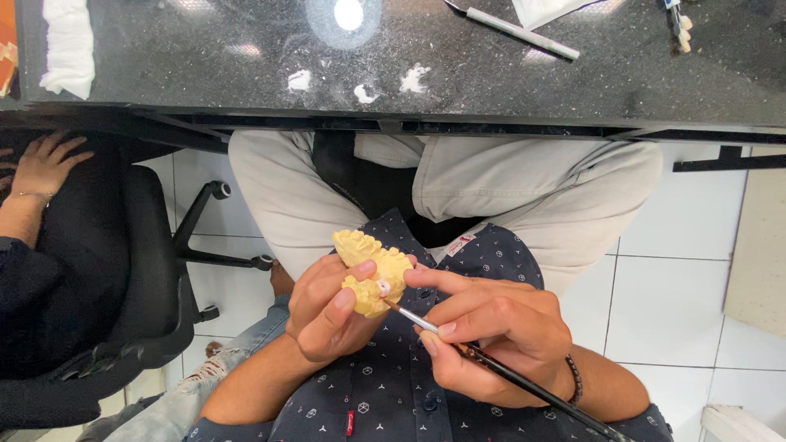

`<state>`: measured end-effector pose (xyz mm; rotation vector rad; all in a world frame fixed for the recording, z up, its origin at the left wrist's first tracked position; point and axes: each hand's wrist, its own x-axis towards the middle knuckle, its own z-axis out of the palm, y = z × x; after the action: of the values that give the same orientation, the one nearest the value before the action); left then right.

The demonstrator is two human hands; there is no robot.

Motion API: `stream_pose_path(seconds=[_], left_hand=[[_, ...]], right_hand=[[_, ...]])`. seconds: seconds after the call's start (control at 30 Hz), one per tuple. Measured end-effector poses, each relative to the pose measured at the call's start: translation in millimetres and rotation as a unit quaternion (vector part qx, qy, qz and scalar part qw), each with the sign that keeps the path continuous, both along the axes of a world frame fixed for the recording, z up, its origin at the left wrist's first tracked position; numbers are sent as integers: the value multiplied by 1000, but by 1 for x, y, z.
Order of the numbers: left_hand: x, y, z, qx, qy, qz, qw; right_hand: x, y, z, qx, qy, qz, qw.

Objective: The person holds a yellow plaster dental cast in one hand and uses a fine brush to apply and shape material on a single tooth on the cast, periodically rotating the model and wiping or repositioning the brush while working over the same tooth.

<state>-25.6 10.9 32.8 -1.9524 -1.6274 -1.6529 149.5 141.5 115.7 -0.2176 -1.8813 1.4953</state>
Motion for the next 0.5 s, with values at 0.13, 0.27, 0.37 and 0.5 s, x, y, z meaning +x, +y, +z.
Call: stream_pose_path(seconds=[0.13,0.27,0.37,0.5], left_hand=[[0,0,0,4,3,-3,1000],[1,1,1,4,2,-1,1000],[1,3,0,13,-1,4,1000],[2,4,1,10,-3,4,1000]], right_hand=[[-1,-2,0,0,4,-5,1000],[-2,-3,0,2,-4,-10,1000],[-2,-2,0,7,-6,-15,1000],[-1,1,0,2,-1,-7,1000]])
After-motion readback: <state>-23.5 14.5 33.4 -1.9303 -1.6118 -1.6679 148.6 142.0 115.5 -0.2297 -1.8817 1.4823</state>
